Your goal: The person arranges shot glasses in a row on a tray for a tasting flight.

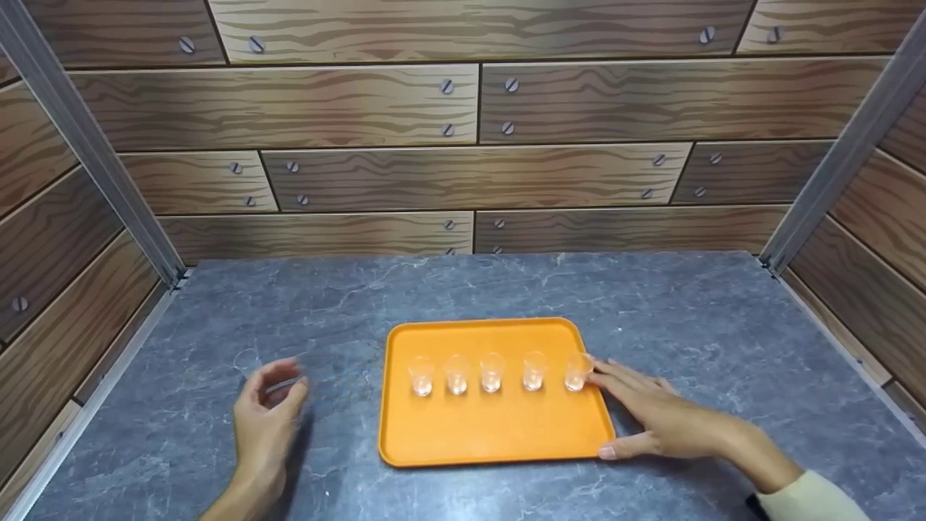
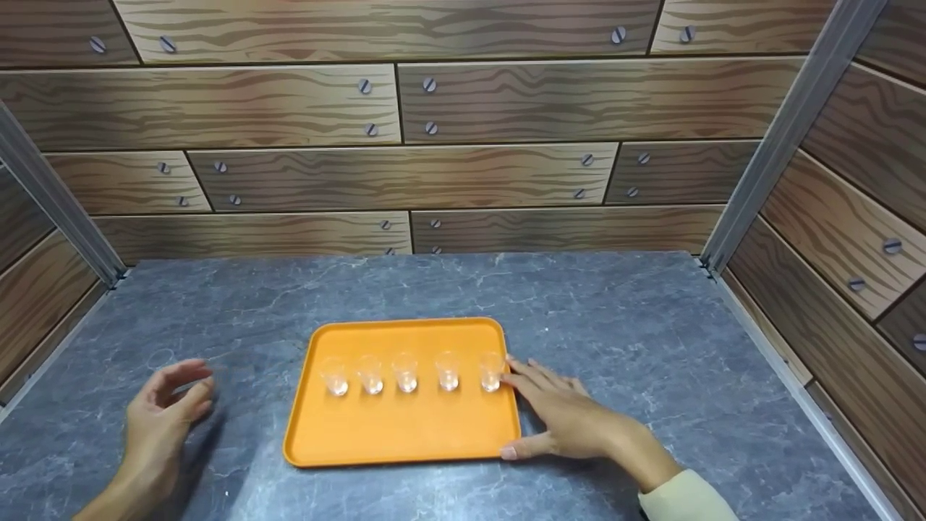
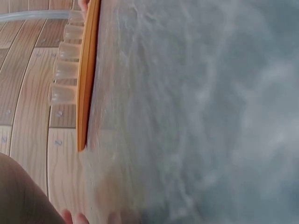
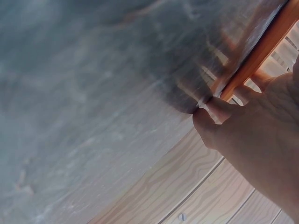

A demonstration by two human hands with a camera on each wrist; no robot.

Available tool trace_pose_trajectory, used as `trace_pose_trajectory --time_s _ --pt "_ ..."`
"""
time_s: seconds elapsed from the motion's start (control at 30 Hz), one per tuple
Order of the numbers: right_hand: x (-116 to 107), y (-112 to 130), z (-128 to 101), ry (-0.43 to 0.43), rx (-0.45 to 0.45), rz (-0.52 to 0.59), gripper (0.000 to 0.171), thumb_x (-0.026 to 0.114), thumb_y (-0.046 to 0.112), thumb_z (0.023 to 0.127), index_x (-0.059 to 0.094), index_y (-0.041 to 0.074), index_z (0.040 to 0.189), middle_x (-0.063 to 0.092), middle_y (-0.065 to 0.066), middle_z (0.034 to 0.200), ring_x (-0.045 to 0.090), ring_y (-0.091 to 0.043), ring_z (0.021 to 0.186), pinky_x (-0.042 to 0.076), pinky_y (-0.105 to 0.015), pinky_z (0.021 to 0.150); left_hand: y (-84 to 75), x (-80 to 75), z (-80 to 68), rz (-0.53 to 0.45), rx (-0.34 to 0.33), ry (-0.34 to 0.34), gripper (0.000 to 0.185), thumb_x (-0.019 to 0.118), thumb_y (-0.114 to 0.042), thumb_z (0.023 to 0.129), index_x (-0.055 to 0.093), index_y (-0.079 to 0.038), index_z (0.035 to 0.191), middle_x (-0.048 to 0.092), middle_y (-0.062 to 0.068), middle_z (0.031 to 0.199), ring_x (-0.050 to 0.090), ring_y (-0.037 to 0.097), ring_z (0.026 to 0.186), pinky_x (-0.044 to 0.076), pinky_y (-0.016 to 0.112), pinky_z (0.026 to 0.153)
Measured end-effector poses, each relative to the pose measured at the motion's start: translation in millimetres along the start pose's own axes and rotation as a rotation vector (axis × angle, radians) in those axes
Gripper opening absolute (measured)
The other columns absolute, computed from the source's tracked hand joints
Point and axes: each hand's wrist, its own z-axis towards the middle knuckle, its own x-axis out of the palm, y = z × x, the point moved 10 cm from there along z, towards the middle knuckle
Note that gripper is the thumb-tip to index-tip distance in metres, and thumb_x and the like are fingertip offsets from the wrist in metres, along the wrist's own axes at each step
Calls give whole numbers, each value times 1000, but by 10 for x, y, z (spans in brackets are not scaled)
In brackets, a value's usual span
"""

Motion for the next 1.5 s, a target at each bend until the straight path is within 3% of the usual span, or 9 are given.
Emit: trace_pose_trajectory --time_s 0.17,0.47,0.7,0.93,1.07,1.3,1.5 --pt "-4 9 -4 -6 -10 -6 93 69 69 86 26 36 161 13 1 173 16 -40 156 10 -88 104 31 -175 48 32 -10 -69 39 69 -5 92 59 -6 129 60 7 124 59 14 101 50 14 77" --pt "-2 5 1 -9 -15 -9 92 69 69 85 27 37 160 13 0 172 18 -40 155 12 -89 103 34 -382 152 68 13 -105 48 70 -3 89 54 -5 134 49 9 127 51 20 109 48 10 75" --pt "5 1 7 -1 -7 -6 93 69 69 85 26 38 161 12 0 173 17 -39 156 10 -89 103 -5 -537 245 164 51 -187 53 73 -5 85 55 -8 135 43 11 131 45 27 119 42 30 89" --pt "-2 4 4 -6 -6 -8 94 69 69 85 25 37 162 12 -1 173 17 -39 156 11 -88 104 51 -547 387 146 2 -109 61 71 -11 92 48 -13 149 37 12 154 40 33 133 42 40 95" --pt "1 13 2 -6 -14 -15 94 69 69 86 25 36 162 13 -2 173 17 -40 155 11 -88 104 95 -551 474 129 -12 -71 64 71 -12 94 44 -12 152 40 15 156 41 36 137 43 36 97" --pt "-6 4 -8 -9 -3 -11 92 69 68 86 28 36 161 15 -3 172 17 -40 156 10 -88 105 119 -543 604 74 -3 -21 61 70 -4 94 46 -9 150 53 12 146 48 24 130 47 10 84" --pt "2 1 -8 -5 -6 -3 93 70 68 85 27 36 161 14 -1 172 16 -40 156 10 -88 104 143 -555 665 92 -12 -19 54 73 -4 91 54 -10 141 69 -5 120 56 14 112 53 12 78"
